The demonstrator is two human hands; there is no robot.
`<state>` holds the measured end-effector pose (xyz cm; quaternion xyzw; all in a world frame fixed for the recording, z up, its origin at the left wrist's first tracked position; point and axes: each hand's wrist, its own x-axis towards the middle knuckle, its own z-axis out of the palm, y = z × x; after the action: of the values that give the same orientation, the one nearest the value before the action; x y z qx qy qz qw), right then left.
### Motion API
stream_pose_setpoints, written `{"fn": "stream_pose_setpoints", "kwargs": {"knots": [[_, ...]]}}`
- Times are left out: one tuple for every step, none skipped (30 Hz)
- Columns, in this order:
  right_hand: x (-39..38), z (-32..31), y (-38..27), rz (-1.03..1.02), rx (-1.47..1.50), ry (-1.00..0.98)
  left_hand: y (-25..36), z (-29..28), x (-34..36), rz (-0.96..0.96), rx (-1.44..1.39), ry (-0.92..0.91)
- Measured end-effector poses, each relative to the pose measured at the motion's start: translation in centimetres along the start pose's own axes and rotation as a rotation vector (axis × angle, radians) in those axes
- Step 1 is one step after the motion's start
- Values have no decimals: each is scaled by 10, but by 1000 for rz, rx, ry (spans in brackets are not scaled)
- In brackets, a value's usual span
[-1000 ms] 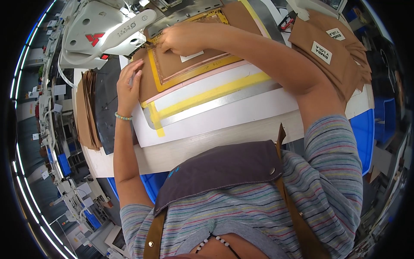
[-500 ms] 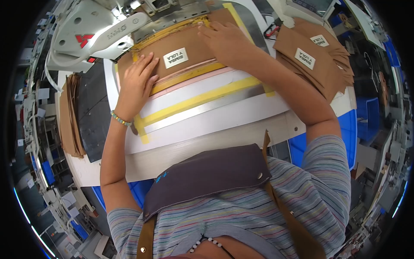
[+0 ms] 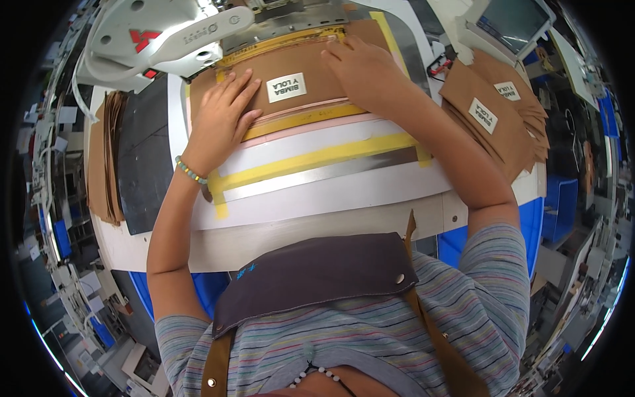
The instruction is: Sewing and detailing leather bag components using an industrial sewing machine.
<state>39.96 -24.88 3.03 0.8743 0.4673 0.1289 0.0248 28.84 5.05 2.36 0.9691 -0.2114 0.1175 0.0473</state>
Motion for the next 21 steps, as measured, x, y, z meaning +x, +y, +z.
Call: {"fn": "stream_pose_setpoints", "kwargs": {"knots": [[1,0,1,-8,26,28,0,0,-1,-4,3,-6],[2,0,3,-20,47,60,-1,-1,-1,-4,3,-11],[4,0,4,-15,73,56,-1,-1,0,5,-7,2],[4,-1,7,-29,92,56,-1,-1,0,6,1,0],[5,-1,8,-37,97,58,-1,-1,0,3,4,-2],[5,-1,10,-44,101,60,-1,-1,0,1,6,-3],[5,-2,11,-36,111,42,-2,-2,0,-2,2,-4],[5,-2,12,-30,107,27,-2,-2,1,-2,5,-2],[5,-3,12,-10,110,-7,-2,-2,1,-4,2,-2],[5,-4,12,-3,119,-23,-2,-2,0,-12,-6,-2],[5,-5,12,4,109,-41,-2,-2,0,-9,1,4],[5,-5,12,0,106,-41,-2,-2,1,-11,2,8],[5,-6,12,-6,102,-42,-2,-2,0,-17,-2,12],[6,-6,12,-11,103,-44,-1,-2,0,-17,10,13],[7,-6,13,-18,103,-46,-1,-1,1,-22,16,14],[8,-7,13,-24,102,-47,0,-2,1,-26,23,16],[8,-6,14,-29,107,-48,1,-1,2,-30,34,13],[8,-6,15,-34,112,-49,2,-1,2,-34,45,10],[7,-4,16,-38,118,-50,3,-1,3,-44,50,-4],[7,-3,17,-48,117,-36,5,-1,4,-42,33,2],[7,-1,17,-58,116,-22,6,-1,6,-46,11,-2]]}}
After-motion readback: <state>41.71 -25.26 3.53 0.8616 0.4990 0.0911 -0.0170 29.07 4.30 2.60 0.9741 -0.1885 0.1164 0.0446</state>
